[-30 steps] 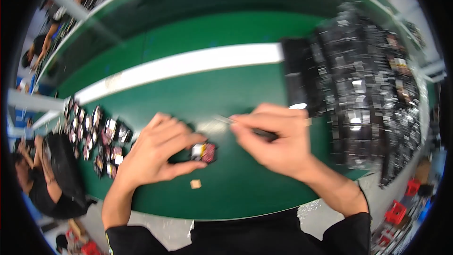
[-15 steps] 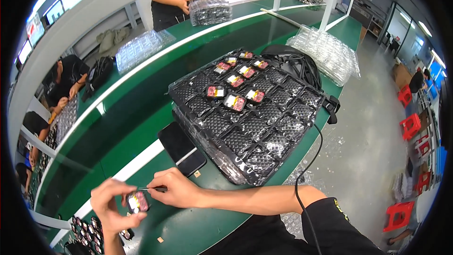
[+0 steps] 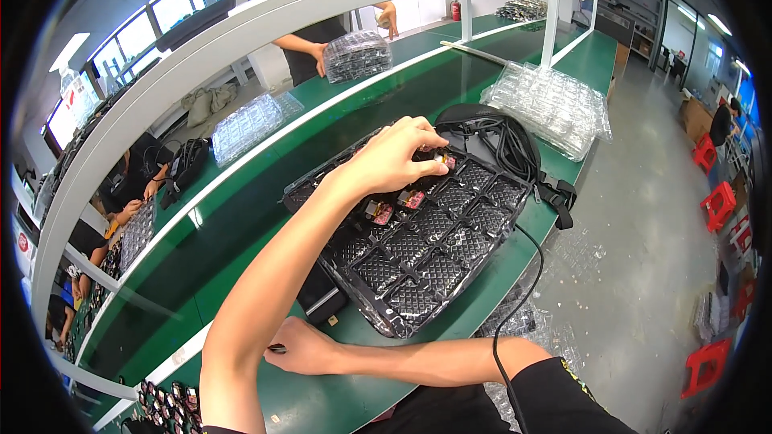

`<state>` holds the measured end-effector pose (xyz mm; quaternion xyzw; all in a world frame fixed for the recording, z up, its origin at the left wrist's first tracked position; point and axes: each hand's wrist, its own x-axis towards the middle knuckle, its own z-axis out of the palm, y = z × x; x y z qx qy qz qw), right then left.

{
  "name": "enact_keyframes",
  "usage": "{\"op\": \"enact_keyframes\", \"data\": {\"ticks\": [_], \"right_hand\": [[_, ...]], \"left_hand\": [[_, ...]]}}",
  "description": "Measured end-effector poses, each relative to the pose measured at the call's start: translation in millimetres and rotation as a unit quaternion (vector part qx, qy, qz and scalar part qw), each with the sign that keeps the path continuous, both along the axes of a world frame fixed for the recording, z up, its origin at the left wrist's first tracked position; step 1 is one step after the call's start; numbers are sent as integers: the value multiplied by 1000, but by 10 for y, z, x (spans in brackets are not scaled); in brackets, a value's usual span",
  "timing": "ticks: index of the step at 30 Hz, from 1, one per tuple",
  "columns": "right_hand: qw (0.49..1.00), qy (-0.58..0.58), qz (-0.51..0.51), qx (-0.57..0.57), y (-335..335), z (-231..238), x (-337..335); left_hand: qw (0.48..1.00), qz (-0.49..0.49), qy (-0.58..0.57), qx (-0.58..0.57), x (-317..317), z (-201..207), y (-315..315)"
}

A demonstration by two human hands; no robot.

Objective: Assembling small internal electronic components into a casing using tweezers on an assembly line.

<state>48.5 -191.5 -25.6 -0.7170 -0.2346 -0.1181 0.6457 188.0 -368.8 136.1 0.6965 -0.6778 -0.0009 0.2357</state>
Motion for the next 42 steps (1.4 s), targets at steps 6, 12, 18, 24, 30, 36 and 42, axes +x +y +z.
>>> {"op": "enact_keyframes", "data": {"ticks": [6, 12, 18, 24, 30, 36, 42], "right_hand": [[999, 35, 21, -22, -60, 16, -60], [999, 19, -21, -46, -171, 33, 19], [995, 8, -4, -102, -49, 58, 145], [983, 39, -64, -169, -38, 76, 68], [979, 87, -45, -181, -55, -120, -30], [978, 66, -67, -185, -15, -117, -95], [978, 74, -53, -188, -41, -71, -71]], "left_hand": [[997, 9, 2, -79, -202, 55, 607], [990, 82, -67, -88, -545, 124, 2261], [944, 309, -15, 117, -891, -277, 4067], [839, 467, -13, 279, -1445, -577, 5118], [817, 487, 59, 302, -1803, -723, 5314], [877, 426, 101, 199, -1674, -822, 5255], [946, 318, 23, 55, -1712, -1149, 4948]]}}
